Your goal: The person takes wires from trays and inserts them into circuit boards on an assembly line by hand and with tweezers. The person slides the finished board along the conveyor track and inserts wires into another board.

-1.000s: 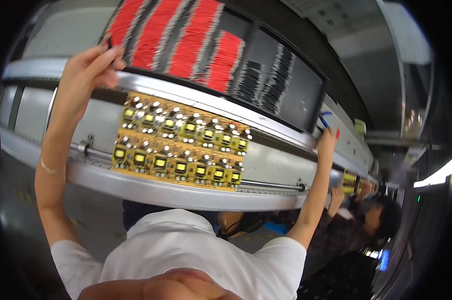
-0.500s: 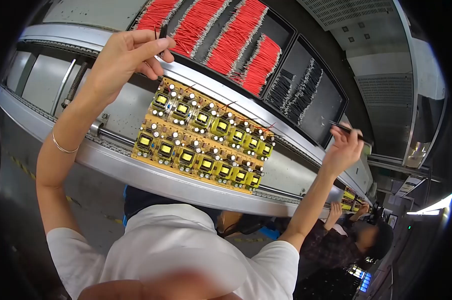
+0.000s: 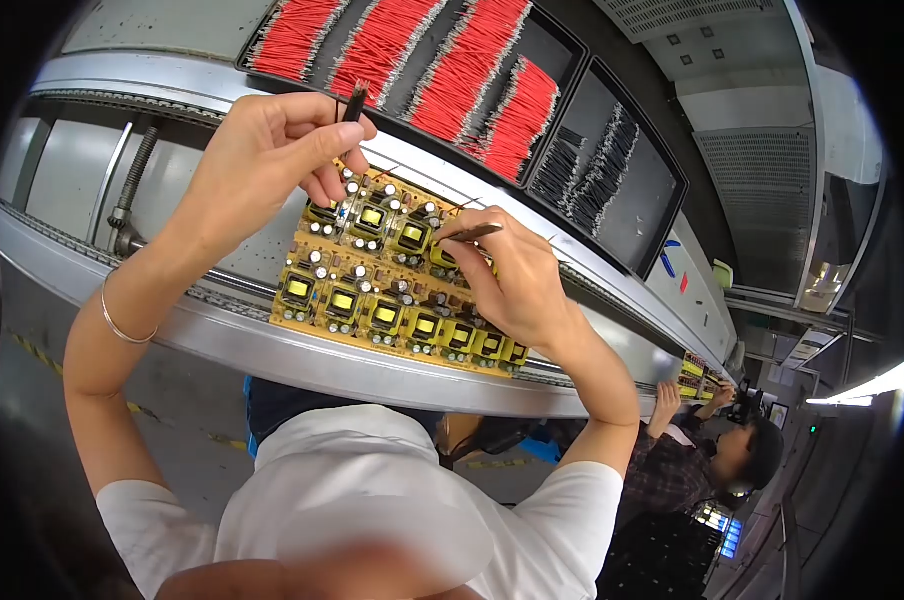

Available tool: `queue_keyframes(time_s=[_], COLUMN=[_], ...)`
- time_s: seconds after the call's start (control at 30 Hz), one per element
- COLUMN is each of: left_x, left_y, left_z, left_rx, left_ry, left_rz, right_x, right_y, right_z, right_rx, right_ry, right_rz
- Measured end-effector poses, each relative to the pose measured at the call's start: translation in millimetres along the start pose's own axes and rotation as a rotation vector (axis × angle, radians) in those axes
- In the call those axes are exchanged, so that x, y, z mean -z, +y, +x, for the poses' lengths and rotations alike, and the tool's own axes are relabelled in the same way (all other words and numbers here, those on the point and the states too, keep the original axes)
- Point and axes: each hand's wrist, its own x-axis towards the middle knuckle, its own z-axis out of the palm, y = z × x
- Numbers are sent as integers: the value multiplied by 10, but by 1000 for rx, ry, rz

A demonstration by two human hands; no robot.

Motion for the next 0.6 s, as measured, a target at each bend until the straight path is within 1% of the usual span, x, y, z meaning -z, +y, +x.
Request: queue_keyframes(time_s=[0.13,0.3,0.43,0.47,0.6], left_x=[-9,-6,-21,-17,14], left_y=[-14,-37,-38,-28,3], left_z=[-7,-12,-38,-43,-56], left_rx=[5,5,-37,-42,-69], left_ry=[-25,-31,-23,-31,-50], left_rz=[6,8,23,27,53], right_x=[-59,-62,-13,-4,8], right_y=[43,-34,-121,-136,-190], right_z=[-24,-33,12,23,69], right_rx=[9,69,120,115,-233], right_ry=[-31,-85,-237,-229,-253], right_rz=[-35,-126,-321,-326,-197])
